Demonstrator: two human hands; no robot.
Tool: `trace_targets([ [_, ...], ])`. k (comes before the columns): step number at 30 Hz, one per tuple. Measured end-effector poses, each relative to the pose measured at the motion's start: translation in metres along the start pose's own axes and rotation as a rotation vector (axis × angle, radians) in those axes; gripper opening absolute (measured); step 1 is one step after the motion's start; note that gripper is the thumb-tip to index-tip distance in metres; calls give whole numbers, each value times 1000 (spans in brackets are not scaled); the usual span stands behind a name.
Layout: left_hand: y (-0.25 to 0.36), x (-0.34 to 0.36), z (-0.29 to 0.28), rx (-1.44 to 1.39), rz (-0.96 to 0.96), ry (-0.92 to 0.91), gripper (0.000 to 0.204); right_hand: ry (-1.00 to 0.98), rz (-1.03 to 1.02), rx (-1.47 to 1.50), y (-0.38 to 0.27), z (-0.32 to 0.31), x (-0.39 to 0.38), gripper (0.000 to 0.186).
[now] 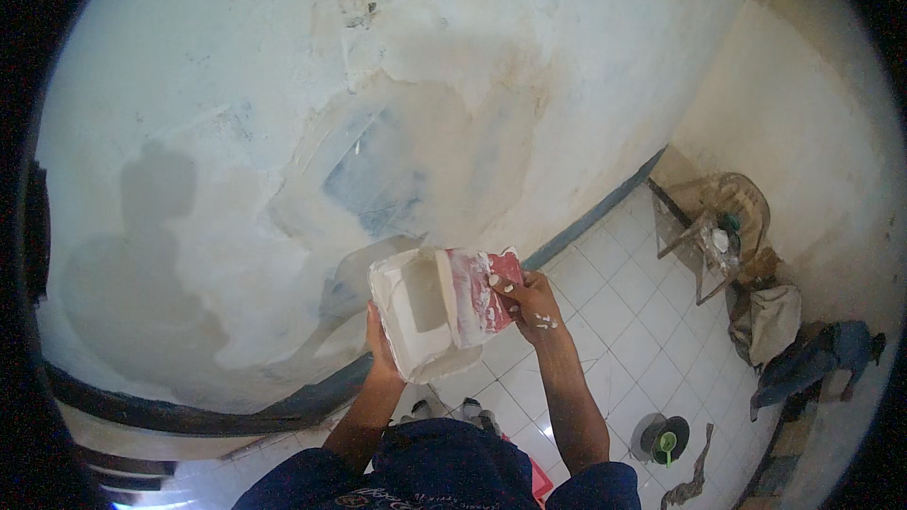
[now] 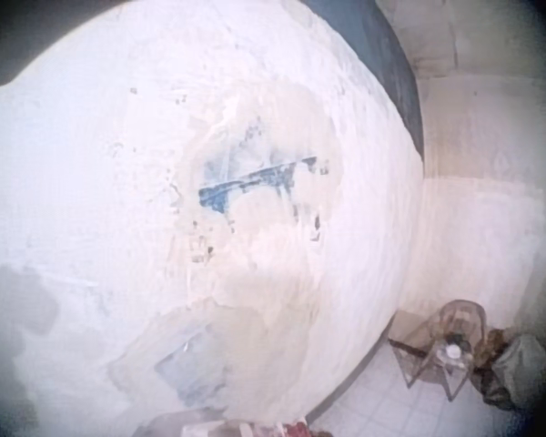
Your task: The person applies white putty to a damaged area of a wall using a red-handled scraper, frequently refilling the scraper from a small plastic container held in their other hand.
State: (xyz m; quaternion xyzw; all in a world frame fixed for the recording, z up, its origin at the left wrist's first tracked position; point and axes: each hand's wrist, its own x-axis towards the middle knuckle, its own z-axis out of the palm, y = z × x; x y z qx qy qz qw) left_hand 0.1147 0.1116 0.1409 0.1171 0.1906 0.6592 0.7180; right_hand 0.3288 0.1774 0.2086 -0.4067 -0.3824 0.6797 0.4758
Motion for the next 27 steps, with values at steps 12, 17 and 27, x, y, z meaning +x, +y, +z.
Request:
trace_targets([
  [12, -7, -8, 7, 2, -25, 35, 74, 90, -244, -431, -8, 5, -11, 14],
  [17, -16, -9, 15, -20, -68, 82, 74, 99, -479, -1043, -39, 50, -32, 16],
  [27, -29, 7, 2, -94, -34, 156, 71, -75, -595, -1230, -1, 80, -25, 19],
])
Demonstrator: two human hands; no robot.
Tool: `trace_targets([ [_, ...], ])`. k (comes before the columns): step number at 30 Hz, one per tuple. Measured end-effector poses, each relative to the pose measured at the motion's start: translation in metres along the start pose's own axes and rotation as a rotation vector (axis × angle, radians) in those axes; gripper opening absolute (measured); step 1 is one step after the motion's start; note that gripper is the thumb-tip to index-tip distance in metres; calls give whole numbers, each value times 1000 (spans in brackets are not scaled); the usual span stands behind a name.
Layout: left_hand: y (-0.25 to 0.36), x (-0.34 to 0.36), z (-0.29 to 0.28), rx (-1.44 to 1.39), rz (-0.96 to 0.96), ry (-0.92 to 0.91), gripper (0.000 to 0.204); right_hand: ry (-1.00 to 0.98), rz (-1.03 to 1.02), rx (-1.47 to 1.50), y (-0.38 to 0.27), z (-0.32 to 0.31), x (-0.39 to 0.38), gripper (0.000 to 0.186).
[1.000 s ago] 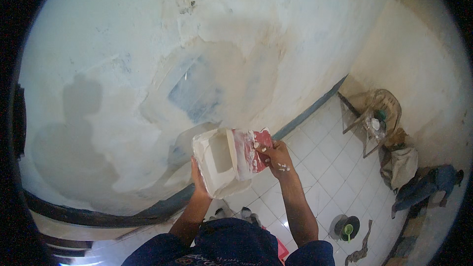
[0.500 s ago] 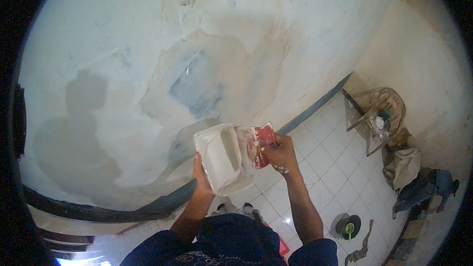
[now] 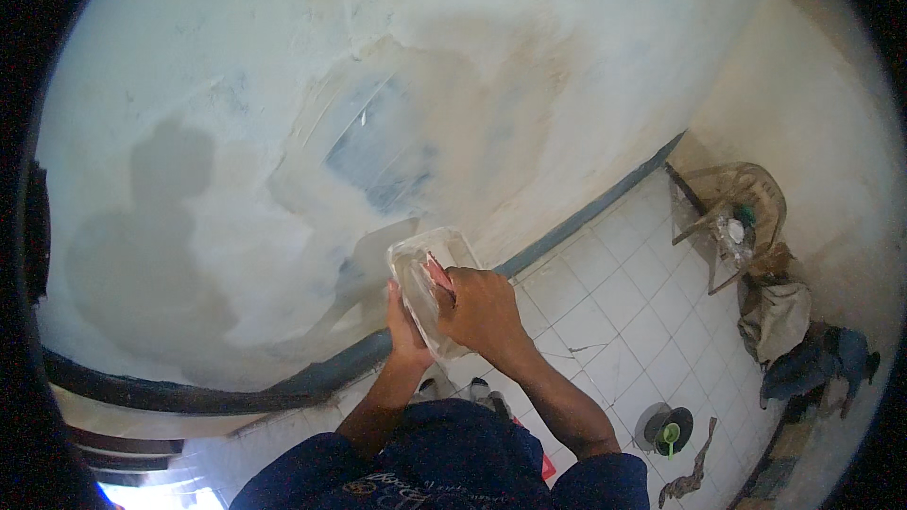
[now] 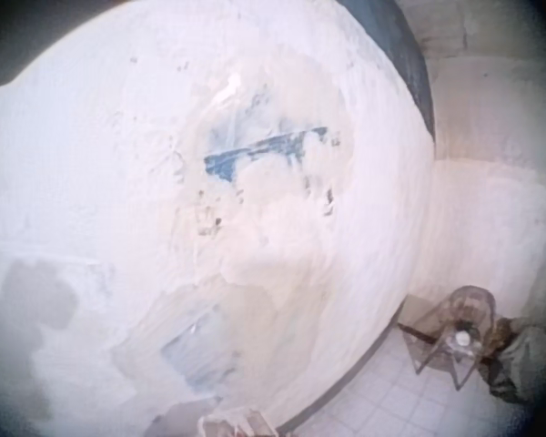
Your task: The person applies white putty to a damaged area of a wall using a red-handled scraper, frequently refilling the scraper from a small plastic container held in their other hand.
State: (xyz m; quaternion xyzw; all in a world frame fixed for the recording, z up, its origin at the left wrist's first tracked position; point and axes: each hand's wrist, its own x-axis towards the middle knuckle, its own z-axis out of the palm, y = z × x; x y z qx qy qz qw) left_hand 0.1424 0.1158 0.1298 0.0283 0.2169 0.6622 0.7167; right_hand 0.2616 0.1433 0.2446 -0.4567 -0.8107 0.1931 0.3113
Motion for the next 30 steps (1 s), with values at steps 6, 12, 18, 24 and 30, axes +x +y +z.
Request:
trace_targets([
  [6, -2, 5, -9, -9, -20, -8, 71, -15, 69, 113, -7, -3, 3, 18],
  [12, -1, 2, 3, 57, -25, 29, 73, -74, 165, 298, 14, -4, 13, 18],
  [18, -2, 4, 0, 64, -33, 6, 73, -147, 346, 480, 40, 4, 14, 23],
  [24, 1, -7, 13, -1, -64, -35, 75, -116, 359, 500, 35, -3, 18, 19],
  [30, -1, -1, 13, 13, -64, -37, 73, -153, 418, 412, 29, -10, 22, 20],
])
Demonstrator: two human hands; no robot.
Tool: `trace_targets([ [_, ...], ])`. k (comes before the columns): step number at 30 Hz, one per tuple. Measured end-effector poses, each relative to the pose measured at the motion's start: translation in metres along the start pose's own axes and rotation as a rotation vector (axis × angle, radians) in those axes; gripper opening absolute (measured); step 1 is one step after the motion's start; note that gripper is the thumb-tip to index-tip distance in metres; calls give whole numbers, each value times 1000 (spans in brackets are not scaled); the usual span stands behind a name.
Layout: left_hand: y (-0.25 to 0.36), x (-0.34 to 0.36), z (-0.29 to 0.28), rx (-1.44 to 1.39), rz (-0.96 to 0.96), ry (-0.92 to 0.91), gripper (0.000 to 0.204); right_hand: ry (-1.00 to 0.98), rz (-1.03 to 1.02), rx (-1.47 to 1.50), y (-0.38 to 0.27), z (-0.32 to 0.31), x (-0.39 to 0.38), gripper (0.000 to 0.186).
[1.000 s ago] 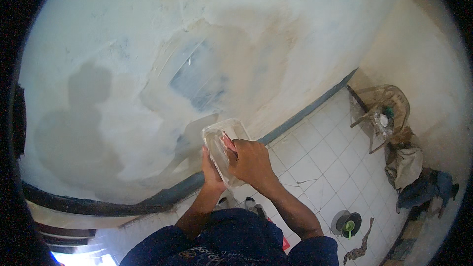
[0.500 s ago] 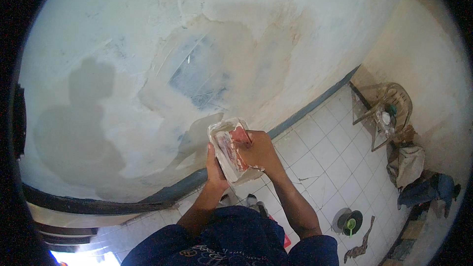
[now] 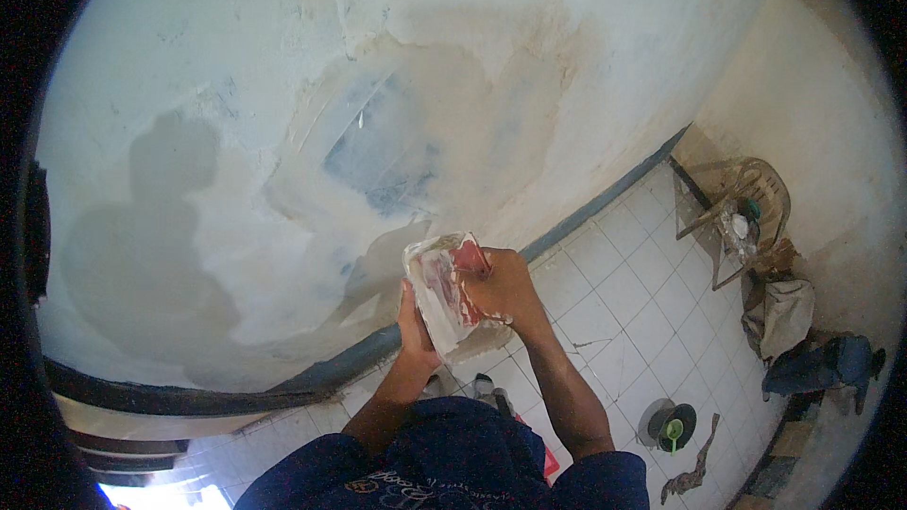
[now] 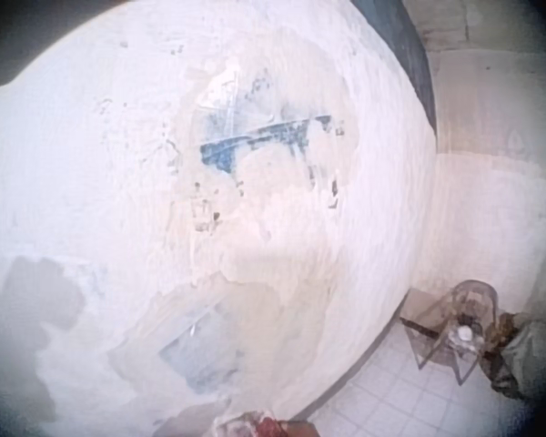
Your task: The person applies white putty to a damaged area of a wall using a red-handled scraper, frequently refilling the scraper from a small plastic container held in their other hand.
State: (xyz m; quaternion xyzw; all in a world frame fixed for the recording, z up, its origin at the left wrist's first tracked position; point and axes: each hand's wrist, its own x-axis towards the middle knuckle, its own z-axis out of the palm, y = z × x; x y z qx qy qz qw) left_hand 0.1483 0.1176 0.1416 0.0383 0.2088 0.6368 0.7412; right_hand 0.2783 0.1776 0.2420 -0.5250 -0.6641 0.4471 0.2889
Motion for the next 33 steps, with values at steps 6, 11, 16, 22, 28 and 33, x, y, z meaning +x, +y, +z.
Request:
trace_targets([
  [6, 6, 1, 0, 4, -32, 52, 71, 61, -49, 32, 8, 4, 1, 20],
  [11, 4, 11, -7, 18, -5, 46, 74, -34, 16, 68, 15, -2, 6, 23],
  [16, 8, 25, -19, 21, -6, 46, 75, -116, 147, 78, 31, -3, 17, 26],
  [22, 14, 32, -19, 36, -29, 106, 75, -210, 304, 324, 70, -5, 20, 29],
  [28, 22, 43, -60, -60, -13, 51, 71, -171, 399, 667, 87, 2, 15, 15],
  [33, 14, 20, -45, -28, 2, -44, 68, 1, 143, 546, 67, 7, 1, 19],
])
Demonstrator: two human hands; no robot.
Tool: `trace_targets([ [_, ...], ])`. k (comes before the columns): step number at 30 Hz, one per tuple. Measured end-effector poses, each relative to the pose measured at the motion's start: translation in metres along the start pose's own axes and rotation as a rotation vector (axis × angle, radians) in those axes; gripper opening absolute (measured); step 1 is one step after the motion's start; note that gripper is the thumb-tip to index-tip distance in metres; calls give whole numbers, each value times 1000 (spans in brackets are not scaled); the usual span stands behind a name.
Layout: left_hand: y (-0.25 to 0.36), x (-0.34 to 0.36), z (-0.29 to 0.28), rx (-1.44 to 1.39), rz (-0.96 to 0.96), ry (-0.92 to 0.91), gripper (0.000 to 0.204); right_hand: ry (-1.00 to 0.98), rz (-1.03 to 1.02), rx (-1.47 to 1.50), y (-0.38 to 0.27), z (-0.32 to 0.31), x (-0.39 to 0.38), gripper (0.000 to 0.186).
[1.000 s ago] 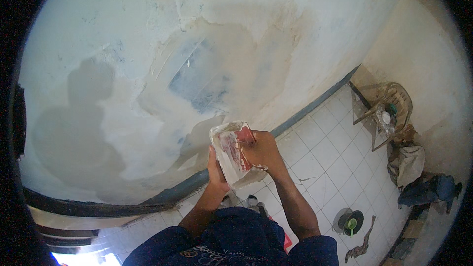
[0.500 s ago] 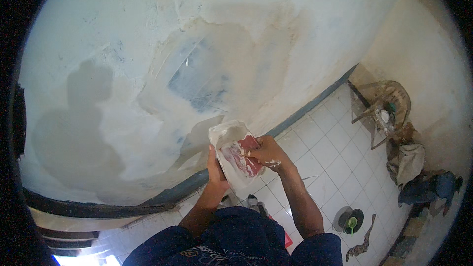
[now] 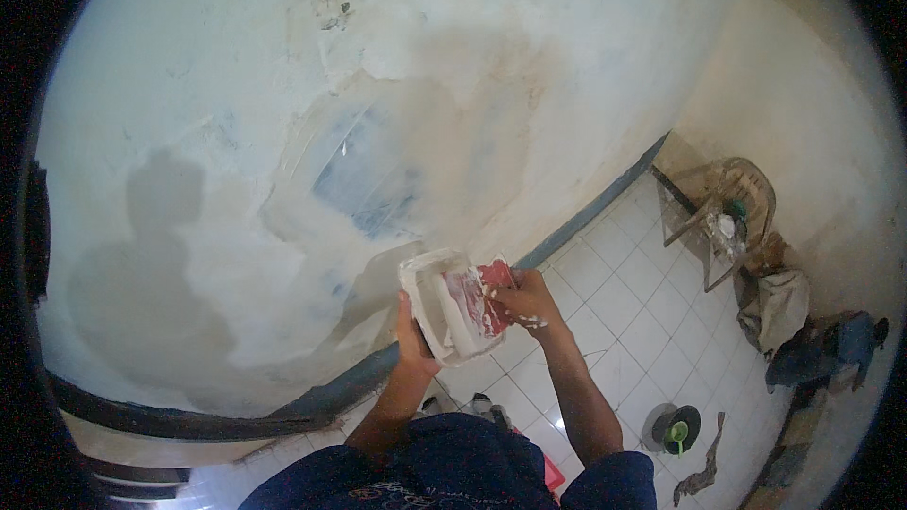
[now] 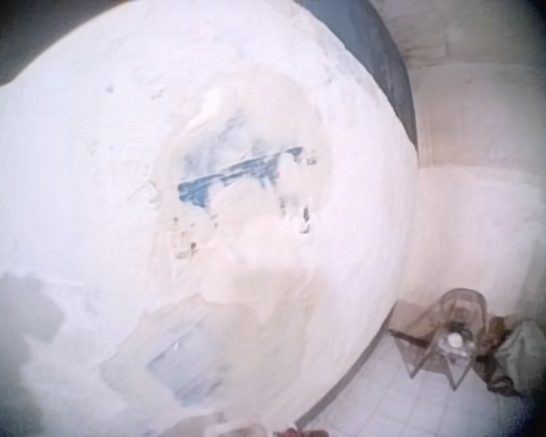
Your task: The person applies white putty to a damaged area of a wall using a red-handled scraper, frequently refilling the scraper from a small plastic container held in their other hand.
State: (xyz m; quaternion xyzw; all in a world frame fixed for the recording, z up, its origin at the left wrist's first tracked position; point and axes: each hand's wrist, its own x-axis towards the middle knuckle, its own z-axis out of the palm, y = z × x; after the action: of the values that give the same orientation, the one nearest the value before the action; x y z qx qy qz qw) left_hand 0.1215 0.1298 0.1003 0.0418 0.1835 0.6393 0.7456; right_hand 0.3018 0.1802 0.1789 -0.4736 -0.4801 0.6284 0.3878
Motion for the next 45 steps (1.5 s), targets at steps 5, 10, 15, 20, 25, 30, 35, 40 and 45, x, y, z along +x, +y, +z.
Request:
trace_targets([
  [5, -21, -7, 38, 79, -62, 80, 69, 123, -327, -749, -30, 16, -19, 20],
  [10, -29, -4, 55, 123, -43, 115, 70, 127, -332, -658, -44, 14, -24, 20],
  [15, -35, 2, 48, 117, -18, 81, 70, 25, -109, -523, -36, -3, -10, 20],
  [20, -34, -2, 48, 131, -16, 71, 72, 7, -95, -364, -22, -11, -5, 21],
  [25, -35, -7, 46, 36, -32, 35, 71, 98, -276, -588, -32, -2, -11, 21],
  [30, -34, -5, 57, 41, -22, 4, 71, 75, -315, -701, -38, 0, -16, 18],
  [35, -37, -2, 58, 38, 20, -9, 71, 76, -276, -577, -43, -3, -15, 20],
  [40, -37, -6, 62, 49, -32, 50, 69, 50, -226, -481, -46, -10, -12, 19],
  [45, -39, -4, 55, 21, -58, 59, 70, 12, -94, -413, -21, -20, -3, 25],
])
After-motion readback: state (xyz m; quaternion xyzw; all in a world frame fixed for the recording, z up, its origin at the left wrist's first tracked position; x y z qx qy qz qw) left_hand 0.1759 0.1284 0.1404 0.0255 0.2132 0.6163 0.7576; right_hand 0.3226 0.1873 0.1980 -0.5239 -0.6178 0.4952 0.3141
